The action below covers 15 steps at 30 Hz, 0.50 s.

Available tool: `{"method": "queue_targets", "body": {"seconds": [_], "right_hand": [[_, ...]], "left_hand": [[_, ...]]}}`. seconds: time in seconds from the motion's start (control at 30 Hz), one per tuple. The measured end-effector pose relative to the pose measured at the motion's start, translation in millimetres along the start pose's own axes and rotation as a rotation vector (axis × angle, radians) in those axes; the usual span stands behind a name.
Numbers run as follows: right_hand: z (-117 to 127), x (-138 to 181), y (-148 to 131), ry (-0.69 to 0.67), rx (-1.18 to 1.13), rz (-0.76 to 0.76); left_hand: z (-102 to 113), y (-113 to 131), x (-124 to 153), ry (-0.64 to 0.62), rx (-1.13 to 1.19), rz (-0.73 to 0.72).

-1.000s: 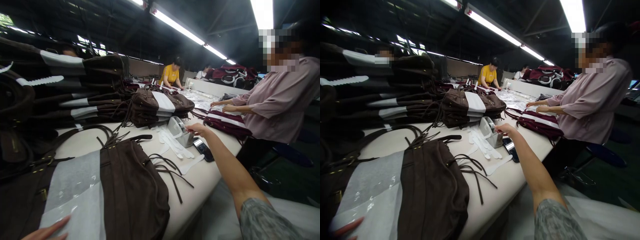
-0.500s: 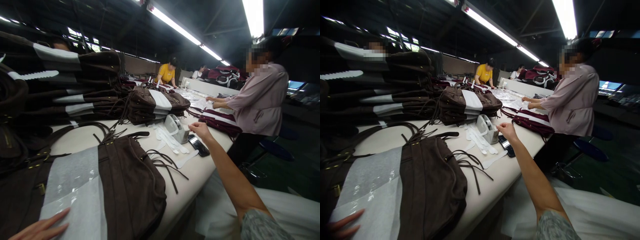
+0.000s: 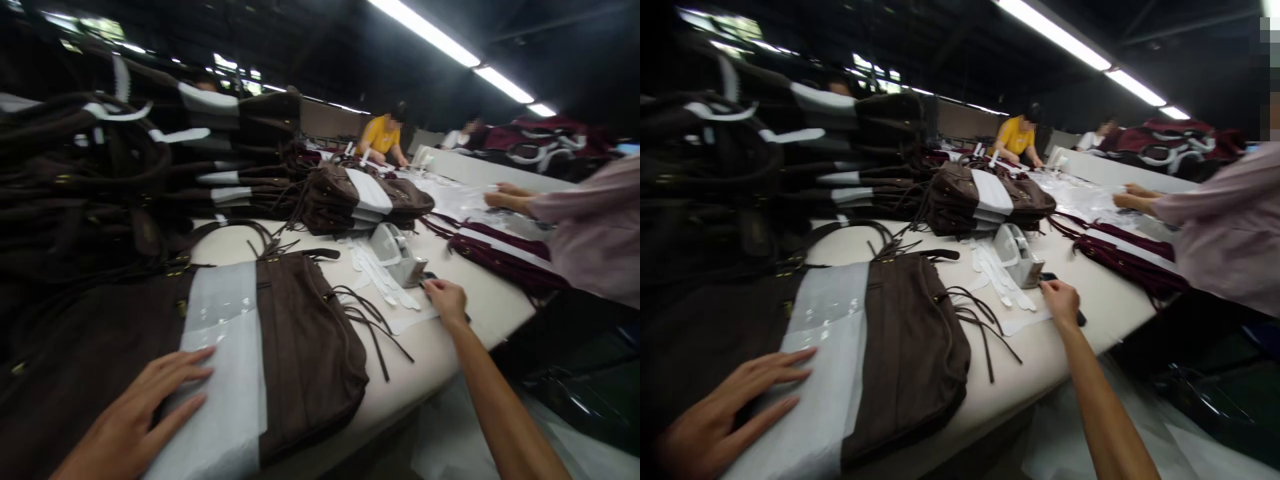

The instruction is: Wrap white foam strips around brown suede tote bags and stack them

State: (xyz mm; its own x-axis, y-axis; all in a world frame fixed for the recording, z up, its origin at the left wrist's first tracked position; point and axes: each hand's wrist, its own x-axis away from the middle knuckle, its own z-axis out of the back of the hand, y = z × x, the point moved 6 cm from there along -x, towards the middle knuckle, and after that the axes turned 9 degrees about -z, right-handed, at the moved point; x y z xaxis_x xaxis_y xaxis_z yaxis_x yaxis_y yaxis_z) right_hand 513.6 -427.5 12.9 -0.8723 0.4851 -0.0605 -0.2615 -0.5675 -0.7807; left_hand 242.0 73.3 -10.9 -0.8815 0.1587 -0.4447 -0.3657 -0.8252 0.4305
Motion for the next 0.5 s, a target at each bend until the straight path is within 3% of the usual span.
{"method": "queue_targets", "body": {"seconds": [0.07, 0.13, 0.2, 0.33, 0.4, 0.5], "right_hand": [[3, 22, -15, 0.024, -0.153, 0.054], [-5, 51, -41, -0.098, -0.334, 0.118], [-22, 93, -74, -0.324, -0.418, 0.163], [-77, 203, -140, -0.879, -0.352, 0.264], [-107, 248, -162, -1.048, -0.346, 0.285], [-149, 284, -179, -1.147, -0.371, 0.265]], "left_hand": [[-1, 5, 4, -0.111, 0.006, 0.097], [1, 11, 2, -0.144, 0.049, 0.146], [3, 15, -2, -0.142, 0.075, 0.161], [4, 20, -1, -0.117, 0.089, 0.143], [3, 20, 1, -0.106, 0.089, 0.126], [4, 20, 3, -0.089, 0.084, 0.108]]}}
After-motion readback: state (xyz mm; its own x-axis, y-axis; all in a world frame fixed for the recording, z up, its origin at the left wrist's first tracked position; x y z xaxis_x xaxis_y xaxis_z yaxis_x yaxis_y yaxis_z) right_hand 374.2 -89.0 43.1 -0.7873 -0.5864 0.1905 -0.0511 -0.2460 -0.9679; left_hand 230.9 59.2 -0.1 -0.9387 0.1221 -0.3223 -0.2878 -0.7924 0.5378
